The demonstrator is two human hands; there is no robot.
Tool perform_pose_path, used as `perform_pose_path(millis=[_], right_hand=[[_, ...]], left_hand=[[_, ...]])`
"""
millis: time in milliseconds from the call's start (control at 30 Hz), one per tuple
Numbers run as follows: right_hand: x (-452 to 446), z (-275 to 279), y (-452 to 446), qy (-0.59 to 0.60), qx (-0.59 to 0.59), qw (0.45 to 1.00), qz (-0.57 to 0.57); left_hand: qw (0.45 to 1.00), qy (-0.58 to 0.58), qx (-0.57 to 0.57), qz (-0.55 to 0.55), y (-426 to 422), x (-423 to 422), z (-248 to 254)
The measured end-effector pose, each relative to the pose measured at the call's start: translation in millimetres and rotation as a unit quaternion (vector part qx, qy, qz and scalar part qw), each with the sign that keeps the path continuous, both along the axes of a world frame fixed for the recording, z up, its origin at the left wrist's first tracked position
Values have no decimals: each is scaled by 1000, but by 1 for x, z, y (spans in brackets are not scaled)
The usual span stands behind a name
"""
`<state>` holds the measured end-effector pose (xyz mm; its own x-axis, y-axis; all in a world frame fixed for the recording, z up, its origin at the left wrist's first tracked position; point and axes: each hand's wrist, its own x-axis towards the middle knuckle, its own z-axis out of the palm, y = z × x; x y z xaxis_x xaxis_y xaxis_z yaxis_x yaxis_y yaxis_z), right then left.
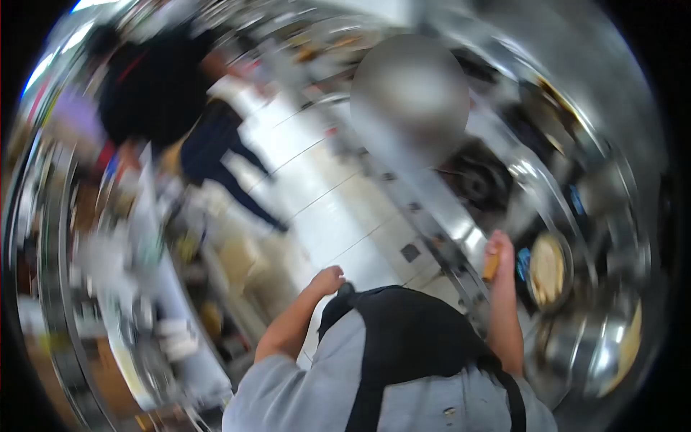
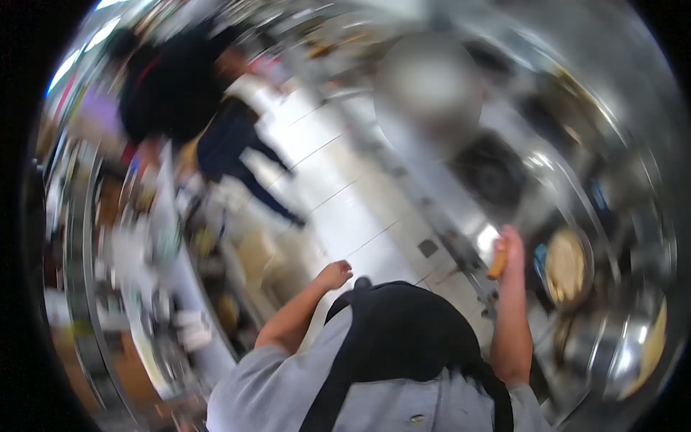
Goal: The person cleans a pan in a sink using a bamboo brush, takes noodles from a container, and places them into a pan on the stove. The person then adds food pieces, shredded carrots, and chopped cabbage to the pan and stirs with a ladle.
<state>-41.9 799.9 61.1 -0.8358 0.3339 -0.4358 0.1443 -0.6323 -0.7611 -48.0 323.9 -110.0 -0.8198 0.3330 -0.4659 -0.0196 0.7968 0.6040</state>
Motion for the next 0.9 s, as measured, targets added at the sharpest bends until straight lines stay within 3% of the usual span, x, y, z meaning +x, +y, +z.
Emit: perform_pose_path(millis=[33,67,100,133,167,200,233,267,300,367,433,467,500,533,567,600,633,667,733,800,867,900], right_hand=[[-26,-22,1,-3,46,998,43],[-51,-54,11,-73,117,989,44],[-76,-105,39,-48,129,990,42],[-84,-115,47,-168,159,973,13],[-83,-114,31,-142,257,955,31],[-92,-124,31,-220,326,917,72],[-94,-112,21,-322,462,812,153],[-97,-97,8,-404,582,670,221],[-103,-87,-9,-397,593,661,233],[-116,-62,-49,-252,823,488,143],[-155,-57,-100,-96,797,529,274],[-177,-71,-131,-47,797,499,336],[-187,-67,-190,35,750,524,401],[-207,-100,-218,121,734,496,448],[-214,-80,-289,56,648,499,572],[-231,-124,-315,43,616,469,632],[-237,-146,-350,163,619,390,662],[-245,-178,-389,113,620,356,690],[-257,-223,-469,176,562,285,756],[-260,-237,-564,228,542,214,780],[-265,-272,-653,222,514,184,808],[-266,-315,-688,244,499,203,806]], left_hand=[[1000,13,-9,16,-32,16,-38],[993,-57,-8,106,-53,33,-24],[983,-64,-17,170,-76,51,-19],[969,-71,-27,236,-98,74,-30],[952,-77,-36,293,-123,94,-44],[944,-87,-32,315,-144,110,-49],[922,-122,-54,363,-162,129,-54],[897,-157,-75,406,-176,151,-58],[886,-155,-68,432,-187,170,-60],[868,-158,-52,468,-195,203,-61],[799,-178,-4,574,-196,226,-59],[795,-184,1,578,-196,230,-60],[786,-194,4,587,-195,232,-63],[777,-205,8,595,-196,231,-66],[773,-215,13,597,-196,227,-69],[760,-184,20,624,-195,219,-70],[744,-155,27,649,-194,211,-72],[741,-169,35,649,-192,200,-71],[612,-145,180,757,-191,170,-64],[593,-142,202,766,-177,157,-81],[575,-125,216,779,-166,153,-98],[551,-164,221,788,-158,151,-107]])
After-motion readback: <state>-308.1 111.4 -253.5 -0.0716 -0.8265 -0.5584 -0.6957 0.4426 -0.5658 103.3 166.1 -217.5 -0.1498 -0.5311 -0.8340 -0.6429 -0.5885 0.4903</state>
